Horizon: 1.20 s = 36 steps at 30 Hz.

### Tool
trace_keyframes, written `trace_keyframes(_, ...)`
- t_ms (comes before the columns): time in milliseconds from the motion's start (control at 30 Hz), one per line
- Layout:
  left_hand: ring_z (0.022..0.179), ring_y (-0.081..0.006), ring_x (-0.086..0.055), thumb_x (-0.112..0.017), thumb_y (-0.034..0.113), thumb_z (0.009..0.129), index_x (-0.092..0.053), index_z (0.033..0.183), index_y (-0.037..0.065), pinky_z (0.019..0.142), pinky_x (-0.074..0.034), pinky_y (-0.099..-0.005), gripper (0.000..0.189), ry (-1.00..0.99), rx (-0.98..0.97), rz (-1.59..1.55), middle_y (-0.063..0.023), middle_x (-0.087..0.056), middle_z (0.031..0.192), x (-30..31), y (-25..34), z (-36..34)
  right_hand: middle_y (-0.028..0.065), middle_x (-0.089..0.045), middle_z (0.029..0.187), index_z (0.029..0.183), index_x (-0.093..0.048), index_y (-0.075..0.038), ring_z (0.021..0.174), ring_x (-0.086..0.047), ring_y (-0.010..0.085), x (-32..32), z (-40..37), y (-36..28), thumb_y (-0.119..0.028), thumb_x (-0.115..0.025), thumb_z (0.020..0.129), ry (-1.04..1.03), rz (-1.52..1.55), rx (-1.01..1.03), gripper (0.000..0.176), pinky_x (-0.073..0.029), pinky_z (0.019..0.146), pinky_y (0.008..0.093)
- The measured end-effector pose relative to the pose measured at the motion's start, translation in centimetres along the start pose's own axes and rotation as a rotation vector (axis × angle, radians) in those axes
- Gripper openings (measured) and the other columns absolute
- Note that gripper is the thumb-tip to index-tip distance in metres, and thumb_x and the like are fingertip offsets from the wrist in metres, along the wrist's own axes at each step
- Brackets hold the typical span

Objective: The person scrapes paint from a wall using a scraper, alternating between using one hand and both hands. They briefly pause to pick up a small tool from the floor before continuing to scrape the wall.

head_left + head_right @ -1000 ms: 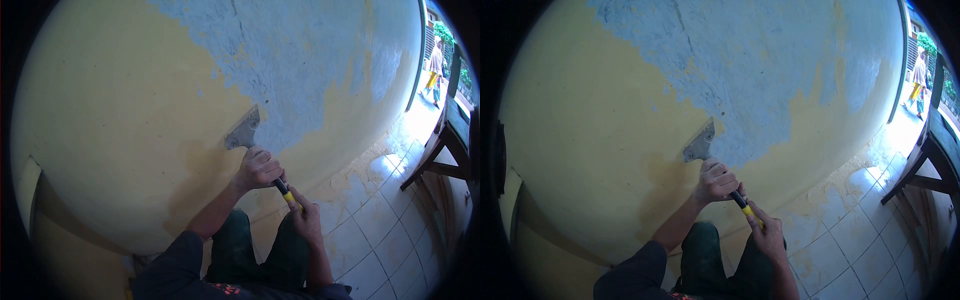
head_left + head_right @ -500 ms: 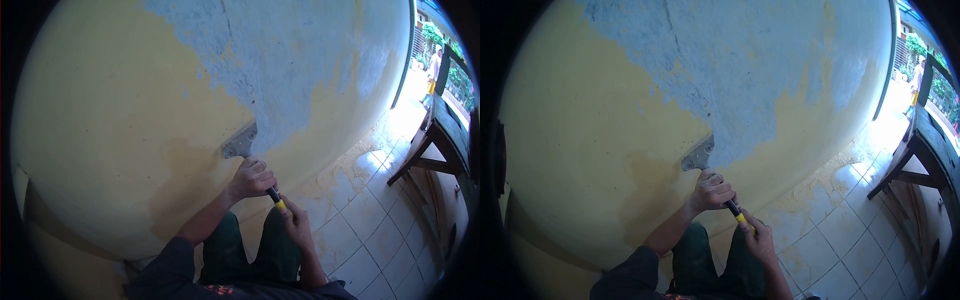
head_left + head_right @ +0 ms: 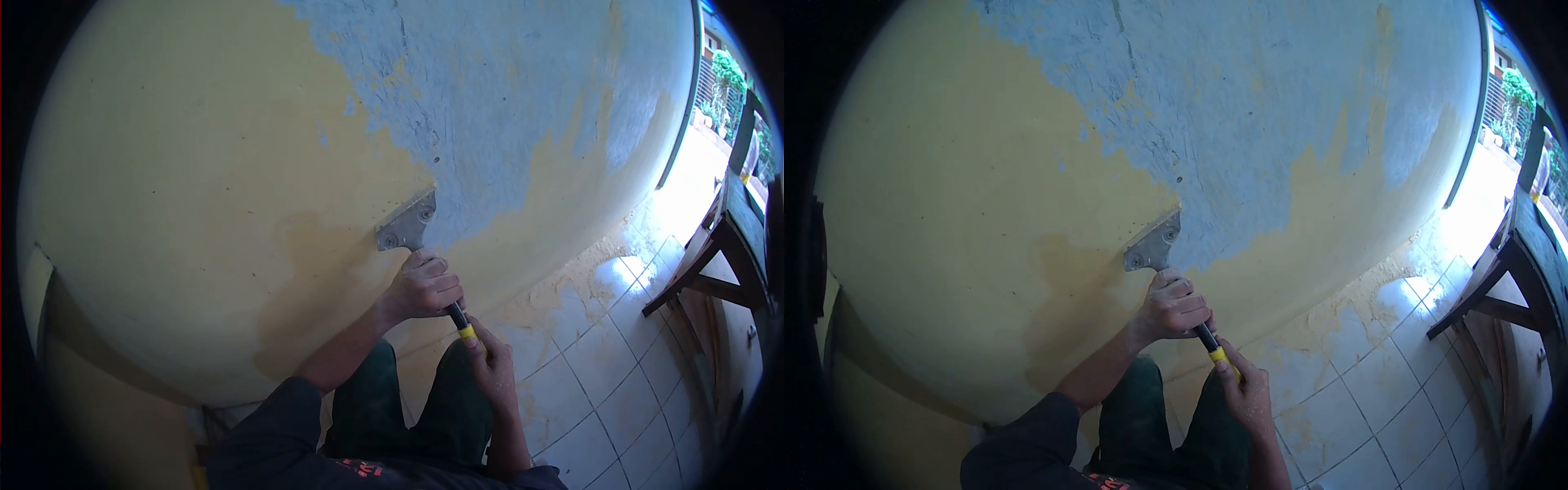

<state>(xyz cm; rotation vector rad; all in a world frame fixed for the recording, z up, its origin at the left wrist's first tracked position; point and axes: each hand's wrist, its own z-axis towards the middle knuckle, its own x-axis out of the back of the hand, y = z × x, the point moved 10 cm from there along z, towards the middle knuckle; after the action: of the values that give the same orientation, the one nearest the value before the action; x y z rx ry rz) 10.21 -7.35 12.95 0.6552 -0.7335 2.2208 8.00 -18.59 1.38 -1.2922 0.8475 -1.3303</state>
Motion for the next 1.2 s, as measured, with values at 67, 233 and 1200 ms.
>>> trace_keyframes(67, 0.074, -0.0142, -0.056, -0.071, 0.033, 0.072, -0.054, 0.062, 0.02, 0.079, -0.041, -0.0367, 0.024, -0.005, 0.001, 0.01, 0.0049, -0.051, 0.066, -0.4, 0.6, -0.4, 0.0103, -0.058, 0.068, 0.13, -0.06, -0.008, 0.063, -0.05, 0.0085, 0.1, -0.2, -0.3, -0.023, -0.057, 0.097, 0.042, 0.031, 0.047, 0.037, -0.044, 0.06, 0.027)
trace_keyframes(233, 0.074, -0.0142, -0.056, -0.072, 0.033, 0.07, -0.054, 0.062, 0.02, 0.081, -0.041, -0.0366, 0.024, -0.023, -0.052, 0.065, 0.005, -0.05, 0.066, 0.4, -0.2, 1.0, 0.0088, -0.055, 0.065, 0.13, -0.06, -0.007, 0.062, -0.048, 0.0091, 0.2, 0.8, -0.3, -0.024, -0.057, 0.097, 0.034, 0.015, -0.009, 0.037, -0.042, 0.058, 0.0274)
trace_keyframes(1200, 0.071, -0.012, -0.055, -0.072, 0.032, 0.07, -0.053, 0.06, 0.02, 0.079, -0.04, -0.0343, 0.024, 0.032, 0.007, 0.017, 0.0059, -0.05, 0.064, 0.6, -0.5, 0.9, 0.0049, -0.047, 0.06, 0.129, -0.061, -0.006, 0.059, -0.041, 0.0065, 0.7, 0.9, -1.2, -0.023, -0.058, 0.096, 0.026, 0.025, 0.019, 0.037, -0.038, 0.053, 0.0263)
